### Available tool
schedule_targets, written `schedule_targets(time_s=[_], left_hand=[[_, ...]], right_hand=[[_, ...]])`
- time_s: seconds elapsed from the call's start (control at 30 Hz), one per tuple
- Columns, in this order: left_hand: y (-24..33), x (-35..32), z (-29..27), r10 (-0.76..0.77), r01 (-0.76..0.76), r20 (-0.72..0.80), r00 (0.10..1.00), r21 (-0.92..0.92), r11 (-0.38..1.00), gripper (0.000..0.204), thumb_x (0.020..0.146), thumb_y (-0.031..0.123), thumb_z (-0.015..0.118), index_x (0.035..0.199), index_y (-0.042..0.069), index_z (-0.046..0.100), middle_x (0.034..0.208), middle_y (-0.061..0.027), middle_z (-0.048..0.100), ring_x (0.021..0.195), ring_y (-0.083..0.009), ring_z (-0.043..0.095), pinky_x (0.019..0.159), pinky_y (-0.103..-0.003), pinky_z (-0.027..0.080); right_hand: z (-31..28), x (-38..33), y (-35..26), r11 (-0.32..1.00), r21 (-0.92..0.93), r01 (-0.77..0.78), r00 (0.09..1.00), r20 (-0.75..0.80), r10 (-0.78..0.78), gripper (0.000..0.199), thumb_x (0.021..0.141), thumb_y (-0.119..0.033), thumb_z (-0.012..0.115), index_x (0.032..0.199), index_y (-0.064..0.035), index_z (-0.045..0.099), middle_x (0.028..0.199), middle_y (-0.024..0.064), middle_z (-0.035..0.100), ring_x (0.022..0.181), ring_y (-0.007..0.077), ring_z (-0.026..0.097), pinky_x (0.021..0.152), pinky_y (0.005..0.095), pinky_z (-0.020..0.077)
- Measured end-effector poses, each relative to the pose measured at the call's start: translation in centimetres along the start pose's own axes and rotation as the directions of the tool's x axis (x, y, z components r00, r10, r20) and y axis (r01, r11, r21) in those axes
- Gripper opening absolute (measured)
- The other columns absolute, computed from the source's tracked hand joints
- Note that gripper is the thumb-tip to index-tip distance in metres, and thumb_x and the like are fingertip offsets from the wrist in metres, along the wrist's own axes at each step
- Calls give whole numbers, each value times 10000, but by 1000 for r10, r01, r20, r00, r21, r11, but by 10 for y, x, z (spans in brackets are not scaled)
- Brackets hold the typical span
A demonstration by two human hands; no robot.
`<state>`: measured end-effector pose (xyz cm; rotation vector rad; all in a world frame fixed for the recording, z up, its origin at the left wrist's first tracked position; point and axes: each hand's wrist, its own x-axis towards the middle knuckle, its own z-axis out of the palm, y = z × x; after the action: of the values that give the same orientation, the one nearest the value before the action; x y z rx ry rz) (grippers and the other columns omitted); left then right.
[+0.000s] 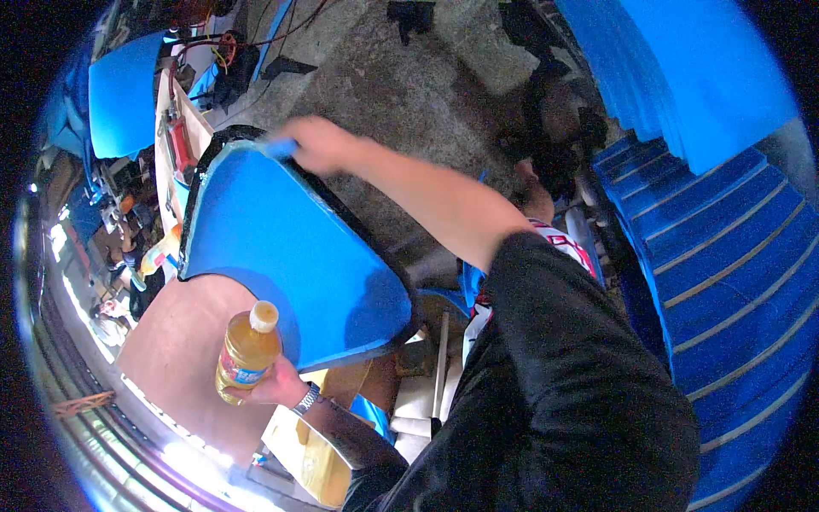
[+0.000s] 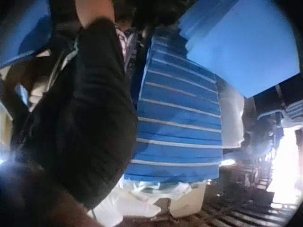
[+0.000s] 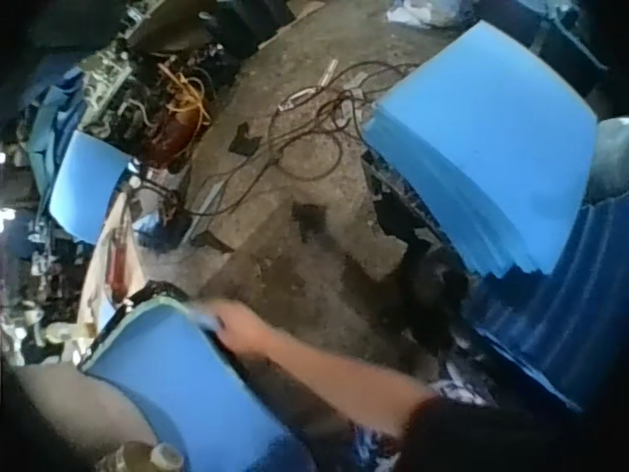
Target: The person trims a blue foam piece with a knife, then applies a yellow liquid from a bottle onto the foam using a sponge. They rub the liquid into the foam surface and edges, then pour more liquid directly onto the foam. Finally, they place the treated foam piece onto a stack of similar items.
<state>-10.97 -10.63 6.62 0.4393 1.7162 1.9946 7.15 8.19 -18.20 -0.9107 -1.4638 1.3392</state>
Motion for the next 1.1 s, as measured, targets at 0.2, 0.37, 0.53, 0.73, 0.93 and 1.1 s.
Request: schedule_targets(time_s=[0.2,0.37,0.53,0.73,0.93,1.1], left_hand=[[0,-14,5,43,-36,-62,997,104,994,793,757,630,522,1305,78,366,1336,-180,393,1236,-375,371,1001,-610,266],[-2,-12,7,-69,69,-21,997,-7,998,697,782,623,488,1256,116,437,1339,-152,404,1240,-361,369,1003,-622,243],[-2,-23,6,-76,77,36,996,-15,997,622,805,612,455,1202,135,491,1344,-134,406,1246,-357,365,1008,-622,227],[3,-19,-14,-34,37,84,996,-31,999,665,803,587,479,1238,85,440,1330,-164,406,1225,-361,387,1008,-608,250],[7,-28,-10,56,-47,189,980,-53,997,767,789,579,522,1294,30,346,1282,-197,426,1193,-363,420,1024,-523,301],[17,-33,-11,108,-83,378,920,-82,993,686,811,544,536,1274,77,342,1212,-147,465,1097,-309,501,977,-475,384]], right_hand=[[9,-242,-60,962,77,-262,942,240,237,462,662,40,559,1113,-58,575,1115,153,584,1080,327,525,949,408,406],[12,-136,-34,988,140,-70,960,-260,105,407,779,2,507,1181,-57,540,1204,164,537,1137,320,499,975,385,388],[44,-172,-50,997,-31,-75,977,-201,67,452,715,23,505,1144,-103,575,1202,168,535,1134,306,494,975,393,390],[15,-230,-81,955,155,-253,967,58,247,456,717,55,501,1145,-80,581,1198,159,546,1101,315,521,949,382,407],[67,-240,-85,985,-88,-146,980,-147,132,522,703,52,502,1201,-94,547,1218,148,533,1159,335,461,1005,400,351],[48,-335,-128,870,245,-428,902,47,430,466,776,-2,508,1239,-60,507,1235,121,538,1114,251,519,989,356,376]])
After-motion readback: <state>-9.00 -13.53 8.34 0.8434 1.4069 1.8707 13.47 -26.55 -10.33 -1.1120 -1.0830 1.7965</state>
